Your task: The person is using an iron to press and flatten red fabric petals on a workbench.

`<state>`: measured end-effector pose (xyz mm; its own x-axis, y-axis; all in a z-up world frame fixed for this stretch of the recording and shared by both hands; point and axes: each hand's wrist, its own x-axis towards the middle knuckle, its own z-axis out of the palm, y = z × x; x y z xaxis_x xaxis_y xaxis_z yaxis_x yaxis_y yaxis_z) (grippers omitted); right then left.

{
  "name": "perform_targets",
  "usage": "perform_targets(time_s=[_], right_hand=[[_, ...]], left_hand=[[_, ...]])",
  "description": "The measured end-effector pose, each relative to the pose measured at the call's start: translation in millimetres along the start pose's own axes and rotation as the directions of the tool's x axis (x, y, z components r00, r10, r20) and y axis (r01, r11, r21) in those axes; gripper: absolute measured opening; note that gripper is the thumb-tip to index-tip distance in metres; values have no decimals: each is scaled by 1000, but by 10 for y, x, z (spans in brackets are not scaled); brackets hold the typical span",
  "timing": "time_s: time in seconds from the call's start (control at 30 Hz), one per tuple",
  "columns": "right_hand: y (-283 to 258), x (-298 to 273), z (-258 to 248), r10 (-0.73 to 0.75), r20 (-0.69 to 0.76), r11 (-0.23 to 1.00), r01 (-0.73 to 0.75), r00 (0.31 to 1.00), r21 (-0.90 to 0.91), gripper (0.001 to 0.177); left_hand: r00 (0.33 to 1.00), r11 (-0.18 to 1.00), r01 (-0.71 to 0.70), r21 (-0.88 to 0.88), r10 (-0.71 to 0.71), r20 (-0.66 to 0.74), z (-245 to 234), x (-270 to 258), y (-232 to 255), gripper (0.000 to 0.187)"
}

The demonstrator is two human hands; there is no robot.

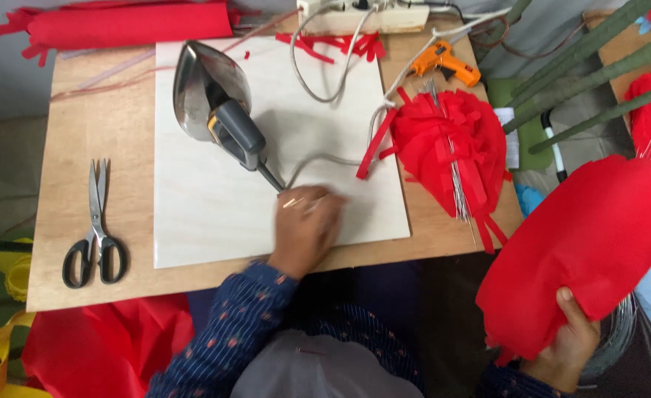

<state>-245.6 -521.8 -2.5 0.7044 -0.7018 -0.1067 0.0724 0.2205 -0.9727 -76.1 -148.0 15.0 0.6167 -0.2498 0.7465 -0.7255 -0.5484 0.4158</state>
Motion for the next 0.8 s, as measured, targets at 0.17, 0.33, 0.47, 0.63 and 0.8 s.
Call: perform_targets(time_s=[0.17, 0.33, 0.47, 0.63, 0.8], right_hand=[[148, 36, -76, -6, -65, 1000, 7, 998, 21, 67], [199, 89, -206, 7, -69, 1000, -8, 998, -14, 68], [142, 46, -166, 18, -97, 1000, -17, 995, 8, 68], [103, 30, -87, 21, -135, 999, -15, 991, 43, 66], [-11, 11, -34, 5, -148, 1000, -2, 989, 17, 65]], left_hand=[[910, 931, 147, 335, -260, 323, 913, 155, -192, 30], [837, 909, 147, 390, -324, 441, 1173, 287, -451, 33], [904, 955, 210, 212, -272, 329, 1149, 523, -369, 20], [920, 959, 281, -20, -264, 290, 1506, 1022, 14, 16], [841, 989, 138, -55, -87, 534, 2139, 1141, 399, 27]])
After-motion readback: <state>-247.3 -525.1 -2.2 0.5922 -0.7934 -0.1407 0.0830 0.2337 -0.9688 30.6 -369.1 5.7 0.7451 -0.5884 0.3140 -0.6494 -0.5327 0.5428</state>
